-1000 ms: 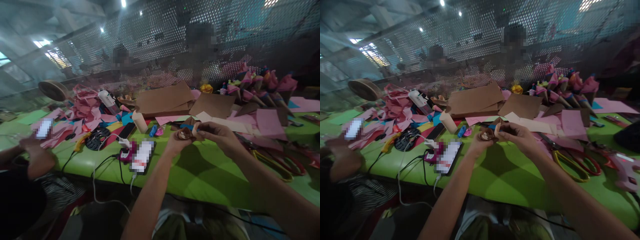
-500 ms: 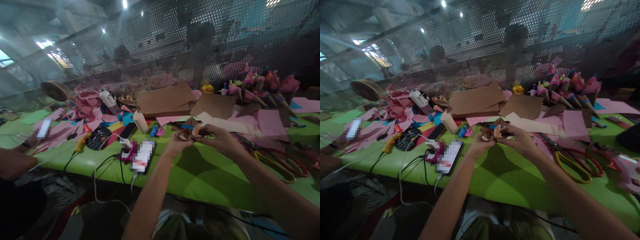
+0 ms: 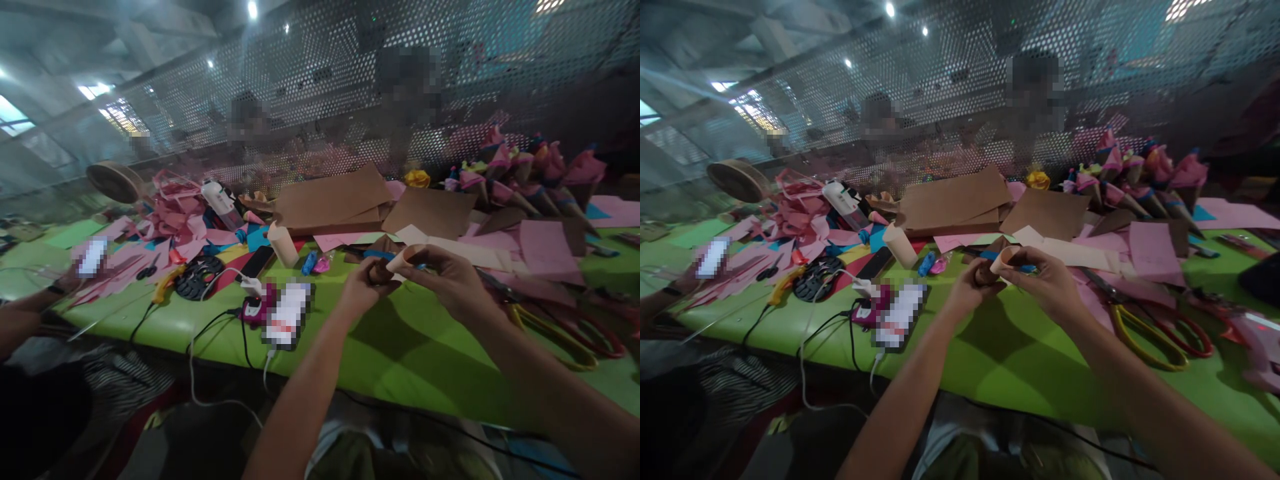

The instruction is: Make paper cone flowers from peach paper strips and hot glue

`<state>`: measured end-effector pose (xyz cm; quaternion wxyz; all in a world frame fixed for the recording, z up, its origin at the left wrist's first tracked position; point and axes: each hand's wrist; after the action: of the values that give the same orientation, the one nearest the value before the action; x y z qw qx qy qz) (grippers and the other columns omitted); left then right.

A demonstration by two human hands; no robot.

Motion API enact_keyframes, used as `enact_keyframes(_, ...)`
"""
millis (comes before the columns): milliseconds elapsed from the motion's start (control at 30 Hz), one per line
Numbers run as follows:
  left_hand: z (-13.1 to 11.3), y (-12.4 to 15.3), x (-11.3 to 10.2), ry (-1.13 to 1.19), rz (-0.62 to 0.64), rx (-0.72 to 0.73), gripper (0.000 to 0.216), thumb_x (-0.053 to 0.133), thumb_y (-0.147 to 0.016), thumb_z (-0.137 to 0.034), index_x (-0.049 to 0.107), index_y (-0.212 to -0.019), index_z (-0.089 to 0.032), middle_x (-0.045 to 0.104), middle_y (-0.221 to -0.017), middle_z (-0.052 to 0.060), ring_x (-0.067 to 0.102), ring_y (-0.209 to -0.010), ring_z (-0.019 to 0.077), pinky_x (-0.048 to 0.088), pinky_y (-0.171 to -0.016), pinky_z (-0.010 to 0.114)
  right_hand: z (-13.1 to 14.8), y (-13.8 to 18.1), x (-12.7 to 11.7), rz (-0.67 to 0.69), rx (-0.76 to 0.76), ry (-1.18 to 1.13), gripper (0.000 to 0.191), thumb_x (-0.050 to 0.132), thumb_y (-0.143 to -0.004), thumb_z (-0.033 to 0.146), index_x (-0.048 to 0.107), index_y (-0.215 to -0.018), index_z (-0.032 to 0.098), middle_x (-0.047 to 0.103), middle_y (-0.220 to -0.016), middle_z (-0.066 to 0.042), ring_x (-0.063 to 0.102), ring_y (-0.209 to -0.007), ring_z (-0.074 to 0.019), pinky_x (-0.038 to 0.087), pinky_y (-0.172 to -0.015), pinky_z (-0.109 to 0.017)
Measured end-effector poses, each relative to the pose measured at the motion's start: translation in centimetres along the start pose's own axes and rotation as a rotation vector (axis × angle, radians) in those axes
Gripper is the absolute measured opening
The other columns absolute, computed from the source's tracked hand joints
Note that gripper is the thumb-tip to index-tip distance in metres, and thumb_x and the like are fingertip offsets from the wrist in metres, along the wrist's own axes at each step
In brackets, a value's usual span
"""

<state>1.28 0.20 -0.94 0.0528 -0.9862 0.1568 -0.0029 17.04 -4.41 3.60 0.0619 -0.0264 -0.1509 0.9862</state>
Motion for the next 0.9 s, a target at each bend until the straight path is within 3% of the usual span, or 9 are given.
enact_keyframes(100, -0.4, 0.5, 0.1, -0.07, 0.077, 0.029, 0.044, 0.083, -0.068, -0.024, 0.061, -0.106, -0.023, 0.067, -0.09, -0.002, 0.063, -0.085, 0.0159, 0.051, -0.083, 0.03, -0.4, 0.2, 0.3, -0.022, 0.005, 0.044, 0.04, 0.086, -0.067, 0.059, 0.074, -0.084, 0.025, 0.073, -0.09, -0.006, 0.067, -0.09, -0.0262, 0.053, -0.084, -0.043)
enact_keyframes(300, -1.4, 1.1, 0.1, -0.142, 0.14, 0.054, 0.042, 0.078, -0.077, -0.032, 0.053, -0.111, -0.023, 0.066, -0.095, 0.0, 0.063, -0.087, 0.0161, 0.05, -0.081, 0.028, -0.6, 0.4, 0.6, -0.066, -0.08, 0.179, 0.033, 0.081, -0.073, 0.059, 0.076, -0.085, 0.028, 0.065, -0.098, -0.007, 0.063, -0.1, -0.0292, 0.051, -0.093, -0.049)
enact_keyframes(467, -1.7, 1.4, -0.2, -0.165, 0.122, -0.022, 0.046, 0.077, -0.079, -0.032, 0.05, -0.115, -0.024, 0.066, -0.097, 0.0, 0.064, -0.092, 0.018, 0.051, -0.088, 0.032, -0.5, 0.5, 0.6, -0.079, -0.128, 0.252, 0.025, 0.077, -0.079, 0.055, 0.077, -0.084, 0.031, 0.066, -0.099, -0.008, 0.063, -0.103, -0.0313, 0.051, -0.094, -0.052)
enact_keyframes(600, -2.0, 1.5, -0.4, -0.176, 0.115, -0.051, 0.047, 0.077, -0.079, -0.031, 0.049, -0.116, -0.025, 0.066, -0.096, 0.0, 0.064, -0.093, 0.019, 0.051, -0.091, 0.033, -0.2, 0.5, 0.5, -0.094, -0.184, 0.327, 0.026, 0.074, -0.081, 0.056, 0.077, -0.079, 0.031, 0.069, -0.087, -0.007, 0.064, -0.094, -0.0304, 0.052, -0.087, -0.049)
enact_keyframes(733, -2.1, 1.5, -0.5, -0.187, 0.111, -0.033, 0.044, 0.076, -0.079, -0.032, 0.051, -0.114, -0.025, 0.066, -0.096, 0.0, 0.064, -0.093, 0.0191, 0.05, -0.091, 0.034, 0.1, 0.5, 0.5, -0.058, -0.098, 0.288, 0.03, 0.077, -0.077, 0.059, 0.075, -0.078, 0.029, 0.071, -0.084, -0.005, 0.066, -0.087, -0.0282, 0.053, -0.08, -0.044)
enact_keyframes(900, -2.5, 1.2, -0.2, -0.137, 0.12, 0.045, 0.039, 0.075, -0.079, -0.029, 0.056, -0.113, -0.022, 0.069, -0.105, 0.004, 0.064, -0.099, 0.0213, 0.049, -0.095, 0.036, 0.1, 0.5, 0.8, -0.071, 0.023, 0.133, 0.043, 0.081, -0.071, 0.064, 0.074, -0.089, 0.026, 0.076, -0.091, -0.006, 0.069, -0.088, -0.0281, 0.055, -0.081, -0.045)
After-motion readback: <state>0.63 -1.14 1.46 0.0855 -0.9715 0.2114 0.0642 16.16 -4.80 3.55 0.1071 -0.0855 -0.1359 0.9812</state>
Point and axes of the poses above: each hand's wrist, its own y-axis away from the middle knuckle, its own x-axis out of the palm, z = x × y
